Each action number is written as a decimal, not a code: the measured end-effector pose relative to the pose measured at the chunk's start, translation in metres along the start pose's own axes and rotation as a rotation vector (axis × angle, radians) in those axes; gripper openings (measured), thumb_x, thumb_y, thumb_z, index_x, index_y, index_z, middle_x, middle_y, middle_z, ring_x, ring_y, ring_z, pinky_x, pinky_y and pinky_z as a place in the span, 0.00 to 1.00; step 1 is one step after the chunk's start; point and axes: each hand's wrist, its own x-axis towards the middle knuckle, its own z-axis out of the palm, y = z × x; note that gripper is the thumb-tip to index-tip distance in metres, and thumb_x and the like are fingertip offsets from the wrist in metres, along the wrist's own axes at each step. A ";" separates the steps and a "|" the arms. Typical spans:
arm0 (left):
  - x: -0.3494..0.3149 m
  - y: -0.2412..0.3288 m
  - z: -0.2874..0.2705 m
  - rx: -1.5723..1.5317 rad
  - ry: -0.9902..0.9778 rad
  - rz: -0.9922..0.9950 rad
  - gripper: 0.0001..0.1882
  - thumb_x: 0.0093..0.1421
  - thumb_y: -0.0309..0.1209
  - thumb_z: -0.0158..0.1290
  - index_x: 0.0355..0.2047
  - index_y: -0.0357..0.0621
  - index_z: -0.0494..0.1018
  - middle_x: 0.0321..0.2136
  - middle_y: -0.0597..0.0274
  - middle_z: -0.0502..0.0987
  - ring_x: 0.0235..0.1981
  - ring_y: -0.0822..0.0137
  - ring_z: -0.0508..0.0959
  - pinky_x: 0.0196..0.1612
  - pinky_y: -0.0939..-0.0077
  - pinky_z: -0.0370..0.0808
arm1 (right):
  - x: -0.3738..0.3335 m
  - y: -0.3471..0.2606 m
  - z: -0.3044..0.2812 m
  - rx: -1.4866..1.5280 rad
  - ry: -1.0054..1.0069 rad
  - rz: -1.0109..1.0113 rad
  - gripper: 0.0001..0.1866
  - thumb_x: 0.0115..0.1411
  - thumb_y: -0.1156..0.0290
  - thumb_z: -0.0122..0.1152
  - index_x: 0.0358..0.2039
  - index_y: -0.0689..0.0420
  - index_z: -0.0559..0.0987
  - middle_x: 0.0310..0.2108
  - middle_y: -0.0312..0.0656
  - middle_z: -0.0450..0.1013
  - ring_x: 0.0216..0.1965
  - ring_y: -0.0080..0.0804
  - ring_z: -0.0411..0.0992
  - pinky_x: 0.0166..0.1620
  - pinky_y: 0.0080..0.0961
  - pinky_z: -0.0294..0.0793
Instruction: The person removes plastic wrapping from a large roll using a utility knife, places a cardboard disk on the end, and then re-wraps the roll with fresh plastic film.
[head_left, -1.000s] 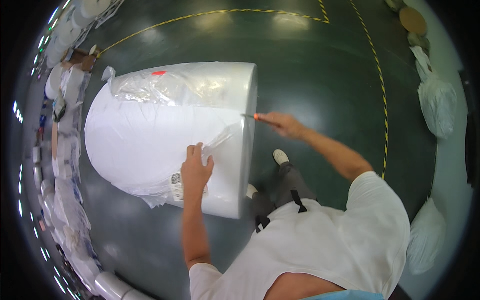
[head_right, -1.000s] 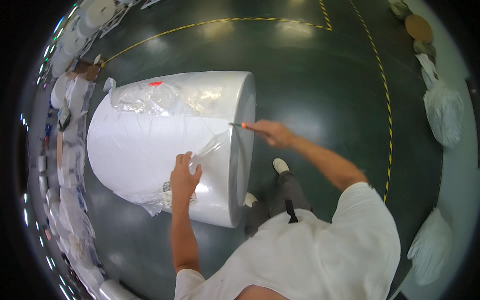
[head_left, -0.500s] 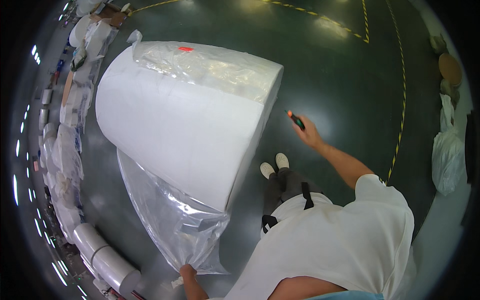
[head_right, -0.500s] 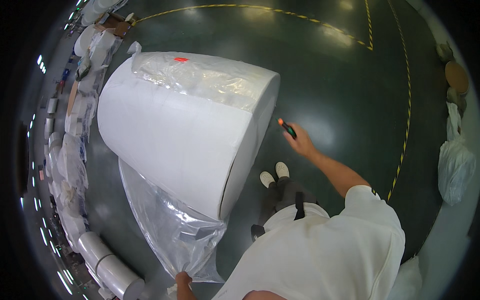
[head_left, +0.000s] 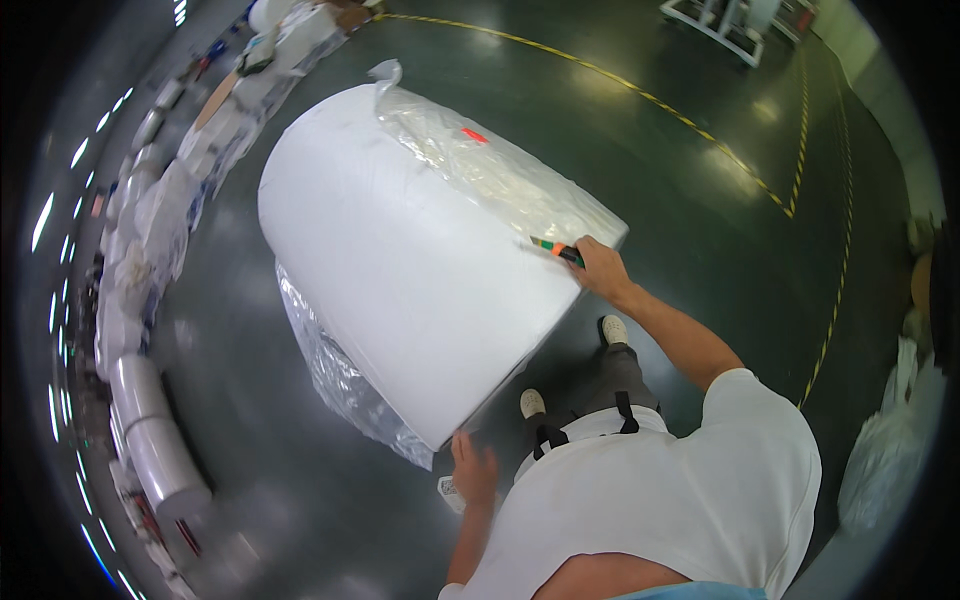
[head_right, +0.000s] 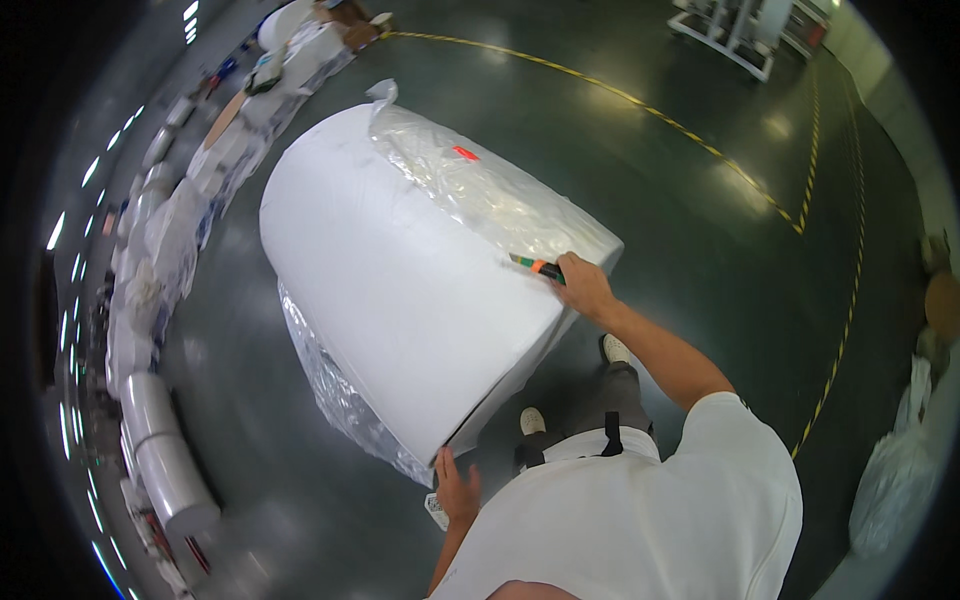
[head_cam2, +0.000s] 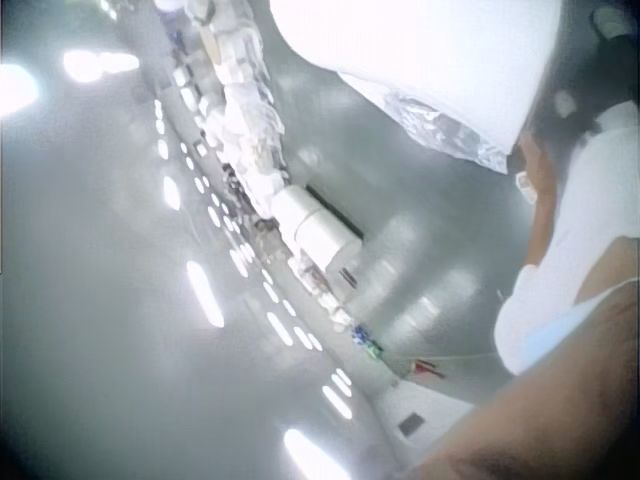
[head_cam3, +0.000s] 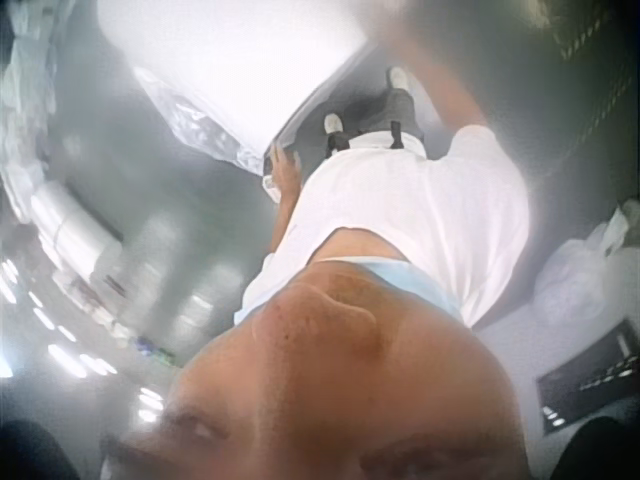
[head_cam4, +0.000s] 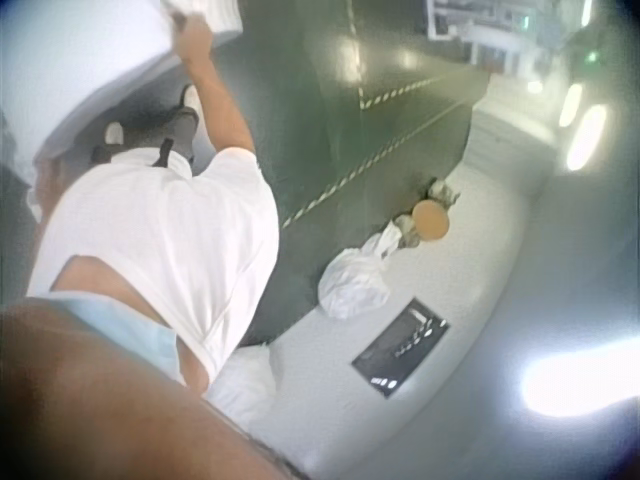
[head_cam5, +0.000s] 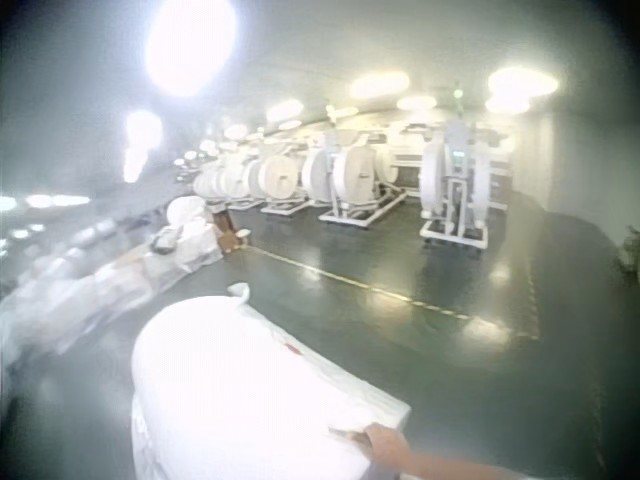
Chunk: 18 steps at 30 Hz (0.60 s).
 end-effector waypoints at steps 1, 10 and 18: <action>-0.001 0.009 0.008 0.033 0.048 -0.039 0.30 0.62 0.34 0.63 0.64 0.40 0.71 0.64 0.48 0.74 0.56 0.43 0.82 0.51 0.53 0.84 | 0.001 0.004 0.000 0.028 -0.072 0.005 0.17 0.64 0.59 0.71 0.42 0.58 0.78 0.41 0.51 0.77 0.39 0.57 0.78 0.41 0.47 0.79; 0.006 0.037 0.045 0.377 -0.380 -0.503 0.24 0.55 0.45 0.68 0.46 0.43 0.82 0.41 0.47 0.84 0.40 0.42 0.86 0.42 0.47 0.82 | 0.025 0.020 -0.023 0.434 -0.571 -0.628 0.18 0.68 0.51 0.68 0.52 0.46 0.82 0.42 0.43 0.81 0.41 0.49 0.81 0.44 0.42 0.81; 0.050 0.163 0.030 0.244 -0.471 0.124 0.18 0.64 0.51 0.64 0.38 0.50 0.84 0.35 0.43 0.85 0.37 0.42 0.86 0.39 0.50 0.81 | 0.090 0.114 -0.052 0.172 -0.858 -0.709 0.25 0.67 0.37 0.63 0.50 0.43 0.86 0.37 0.51 0.83 0.41 0.57 0.81 0.46 0.51 0.80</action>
